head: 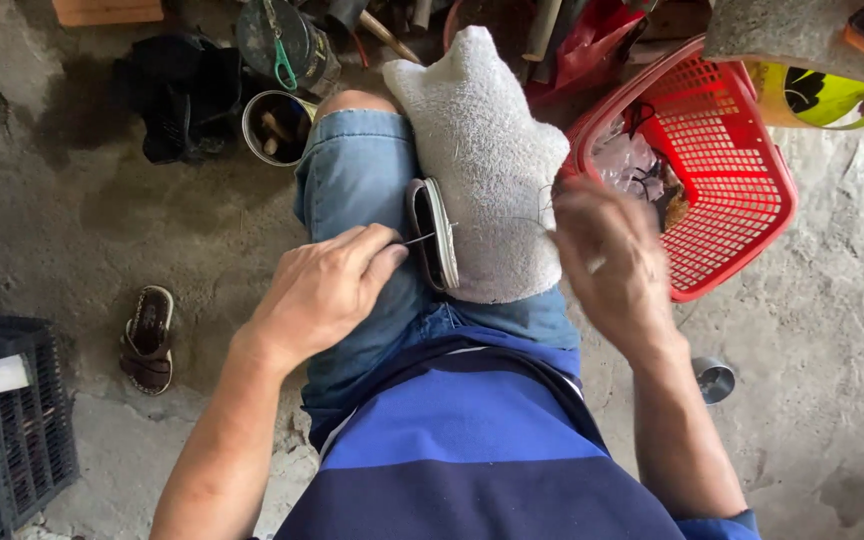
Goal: A person is hand-stitching the leather straps of a brown sandal using a needle and thread.
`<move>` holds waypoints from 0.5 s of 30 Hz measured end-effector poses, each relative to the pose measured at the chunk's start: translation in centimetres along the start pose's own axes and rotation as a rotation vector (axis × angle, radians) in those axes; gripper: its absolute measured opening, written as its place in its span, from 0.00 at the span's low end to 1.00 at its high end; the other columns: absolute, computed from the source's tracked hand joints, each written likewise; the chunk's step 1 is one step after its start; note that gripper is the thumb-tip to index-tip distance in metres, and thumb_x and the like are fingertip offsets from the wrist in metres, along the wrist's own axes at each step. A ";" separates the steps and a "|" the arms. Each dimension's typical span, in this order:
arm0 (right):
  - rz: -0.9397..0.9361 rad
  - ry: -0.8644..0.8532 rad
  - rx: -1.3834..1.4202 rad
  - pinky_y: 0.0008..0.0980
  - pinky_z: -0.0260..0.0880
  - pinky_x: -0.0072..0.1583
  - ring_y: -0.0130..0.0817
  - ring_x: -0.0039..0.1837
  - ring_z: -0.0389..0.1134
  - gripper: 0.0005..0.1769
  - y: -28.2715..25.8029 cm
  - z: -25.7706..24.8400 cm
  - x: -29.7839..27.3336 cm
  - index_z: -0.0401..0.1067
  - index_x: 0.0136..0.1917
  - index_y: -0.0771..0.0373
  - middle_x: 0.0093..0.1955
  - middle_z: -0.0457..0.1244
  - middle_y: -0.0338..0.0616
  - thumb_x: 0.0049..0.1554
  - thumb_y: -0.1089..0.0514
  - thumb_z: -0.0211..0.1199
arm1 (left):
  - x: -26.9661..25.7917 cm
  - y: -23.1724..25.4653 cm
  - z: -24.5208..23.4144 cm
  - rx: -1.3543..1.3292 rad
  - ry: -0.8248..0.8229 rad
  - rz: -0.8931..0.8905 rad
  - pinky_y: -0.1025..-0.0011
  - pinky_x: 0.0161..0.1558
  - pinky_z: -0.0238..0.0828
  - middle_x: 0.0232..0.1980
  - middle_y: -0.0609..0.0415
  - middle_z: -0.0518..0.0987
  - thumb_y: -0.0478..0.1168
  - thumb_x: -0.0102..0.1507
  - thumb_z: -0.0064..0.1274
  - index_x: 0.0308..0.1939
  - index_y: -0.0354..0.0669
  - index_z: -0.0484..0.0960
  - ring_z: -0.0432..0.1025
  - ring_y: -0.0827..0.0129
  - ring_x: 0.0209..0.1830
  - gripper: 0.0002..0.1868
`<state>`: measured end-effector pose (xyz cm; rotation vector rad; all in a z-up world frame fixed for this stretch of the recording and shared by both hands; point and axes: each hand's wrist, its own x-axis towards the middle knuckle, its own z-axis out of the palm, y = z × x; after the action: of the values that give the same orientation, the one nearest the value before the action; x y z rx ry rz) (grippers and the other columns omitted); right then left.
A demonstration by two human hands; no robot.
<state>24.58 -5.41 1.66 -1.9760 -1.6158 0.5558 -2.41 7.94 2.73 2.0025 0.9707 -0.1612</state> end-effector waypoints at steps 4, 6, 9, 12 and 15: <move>-0.003 0.080 -0.118 0.49 0.70 0.62 0.54 0.65 0.66 0.08 2.4 0.9 -0.9 0.75 0.45 0.68 0.60 0.66 0.52 0.63 0.62 0.70 | 0.0 -0.1 -0.1 -0.108 0.005 -0.027 0.50 0.35 0.76 0.36 0.45 0.82 0.49 0.73 0.40 0.48 0.49 0.78 0.79 0.41 0.38 0.14; -0.156 0.168 -0.056 0.49 0.69 0.65 0.54 0.63 0.69 0.07 0.3 1.5 0.1 0.74 0.41 0.65 0.56 0.70 0.46 0.56 0.68 0.72 | 0.2 0.1 0.2 -0.109 0.079 0.017 0.53 0.33 0.76 0.34 0.47 0.82 0.47 0.73 0.43 0.46 0.48 0.80 0.79 0.44 0.36 0.12; -0.204 0.097 -0.034 0.56 0.68 0.67 0.60 0.68 0.64 0.21 -2.1 3.7 1.2 0.75 0.58 0.63 0.64 0.65 0.53 0.51 0.65 0.76 | 0.0 -0.8 1.5 0.031 0.166 0.075 0.61 0.33 0.76 0.32 0.54 0.78 0.50 0.73 0.43 0.47 0.54 0.80 0.79 0.54 0.35 0.11; -0.280 0.048 -0.002 0.56 0.67 0.67 0.61 0.71 0.62 0.04 -2.6 5.1 1.5 0.78 0.49 0.63 0.67 0.65 0.52 0.59 0.63 0.68 | -0.6 -1.6 2.4 0.140 0.241 0.132 0.60 0.32 0.77 0.33 0.55 0.77 0.51 0.73 0.45 0.50 0.54 0.79 0.78 0.56 0.35 0.11; -0.170 -0.021 0.287 0.52 0.69 0.66 0.56 0.67 0.67 0.06 -3.6 3.1 1.0 0.80 0.49 0.61 0.62 0.68 0.49 0.57 0.65 0.70 | -0.8 -1.4 2.6 0.113 0.277 0.143 0.61 0.33 0.76 0.30 0.56 0.74 0.46 0.73 0.46 0.47 0.54 0.79 0.77 0.57 0.33 0.07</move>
<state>20.12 -3.41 1.49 -1.6138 -1.5981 0.7006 -3.33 5.93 0.55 2.2303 1.0022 0.1467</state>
